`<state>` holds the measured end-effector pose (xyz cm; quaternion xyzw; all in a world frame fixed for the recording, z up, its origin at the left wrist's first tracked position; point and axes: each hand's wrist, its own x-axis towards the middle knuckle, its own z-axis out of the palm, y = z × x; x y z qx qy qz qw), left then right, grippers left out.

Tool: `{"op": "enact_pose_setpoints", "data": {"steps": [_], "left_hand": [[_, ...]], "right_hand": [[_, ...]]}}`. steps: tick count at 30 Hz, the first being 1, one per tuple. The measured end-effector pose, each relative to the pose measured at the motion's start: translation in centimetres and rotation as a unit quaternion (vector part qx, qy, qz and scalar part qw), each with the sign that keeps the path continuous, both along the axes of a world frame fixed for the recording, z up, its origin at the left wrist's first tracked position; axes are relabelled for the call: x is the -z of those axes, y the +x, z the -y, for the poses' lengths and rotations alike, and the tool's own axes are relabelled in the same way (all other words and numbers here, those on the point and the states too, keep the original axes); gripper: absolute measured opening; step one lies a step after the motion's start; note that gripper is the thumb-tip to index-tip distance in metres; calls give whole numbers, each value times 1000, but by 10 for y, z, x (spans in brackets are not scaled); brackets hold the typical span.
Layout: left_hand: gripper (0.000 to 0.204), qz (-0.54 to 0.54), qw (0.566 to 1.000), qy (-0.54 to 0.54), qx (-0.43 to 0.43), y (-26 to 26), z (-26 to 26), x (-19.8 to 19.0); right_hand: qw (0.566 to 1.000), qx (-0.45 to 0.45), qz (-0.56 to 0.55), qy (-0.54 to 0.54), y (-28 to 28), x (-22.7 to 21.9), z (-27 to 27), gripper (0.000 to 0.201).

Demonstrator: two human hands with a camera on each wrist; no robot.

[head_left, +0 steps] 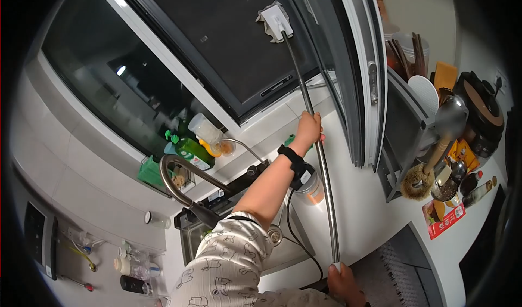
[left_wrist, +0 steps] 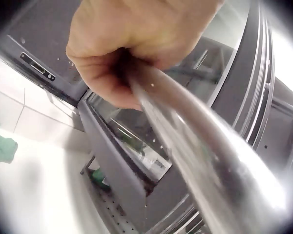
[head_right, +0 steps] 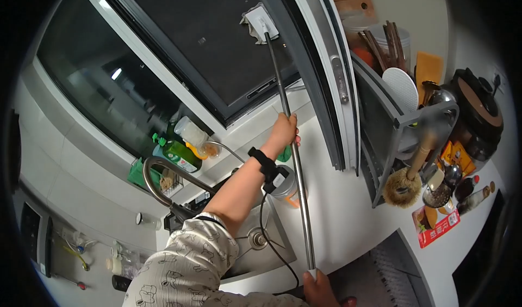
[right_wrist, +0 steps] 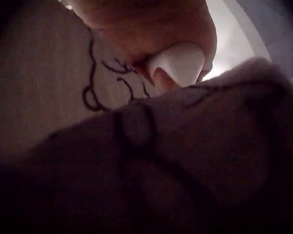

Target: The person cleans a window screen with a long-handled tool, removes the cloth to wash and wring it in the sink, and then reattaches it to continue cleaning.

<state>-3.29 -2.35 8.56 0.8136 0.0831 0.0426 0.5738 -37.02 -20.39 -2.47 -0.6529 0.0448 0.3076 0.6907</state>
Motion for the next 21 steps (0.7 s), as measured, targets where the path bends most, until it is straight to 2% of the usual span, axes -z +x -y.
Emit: {"op": "enact_pose_setpoints", "data": {"steps": [2, 3, 5, 6, 7, 8, 9, 10, 11, 12, 13, 14, 15, 16, 17, 18, 20, 21], "left_hand": [[26, -12, 1000, -20, 4, 5, 4, 17], [28, -33, 999, -19, 11, 4, 5, 30], [30, -71, 997, 4, 36, 2, 3, 52], [31, -91, 994, 27, 55, 1, 1, 65], [32, -113, 984, 125, 56, 12, -7, 95], [34, -76, 981, 173, 40, 16, -9, 120], [32, -104, 987, 121, 27, 12, -2, 107], [33, -133, 989, 66, 13, 8, 4, 94], [33, -131, 989, 65, 10, 0, 3, 81], [34, -116, 991, 60, 20, -4, 1, 69], [34, -101, 993, 57, 34, -6, -1, 58], [35, -48, 995, 79, 32, -3, -7, 42], [37, 5, 994, 104, 29, -1, -12, 25], [38, 84, 978, 191, -5, -11, -12, -20], [38, 106, 976, 187, -16, -3, -22, -57], [39, 123, 973, 195, 14, 2, -36, -97], [40, 84, 995, 29, -42, -5, -41, -150], [40, 86, 995, 29, -41, -3, -44, -151]], "right_hand": [[998, 49, -9, 37, 0, 16, 4, 30], [998, 44, -13, 36, -4, 15, 5, 30], [997, -4, -30, -66, -8, 7, 12, 32], [998, -6, -25, -64, -14, 4, 16, 32], [996, -58, 45, -58, -24, 4, 18, 23], [986, -106, 114, -51, -30, 3, 19, 18], [986, -104, 119, -51, -28, 2, 19, 18], [996, -73, 41, -12, -27, 1, 22, 18], [998, -44, -40, 28, -27, 1, 24, 18], [998, -46, -37, 27, -30, 12, 21, 18], [962, -9, 263, -70, -33, 27, 14, 20], [828, 30, 536, -161, -39, 40, 10, 24], [939, 22, 322, -119, -26, 13, 12, 24], [994, 10, 90, -67, -3, -22, 11, 24], [996, -16, 79, 43, 16, -23, 10, 25], [985, -43, 66, 152, 32, -23, 8, 26], [983, -48, 44, 174, 46, -61, -9, 27], [979, -55, 22, 193, 48, -73, -17, 27]]}}
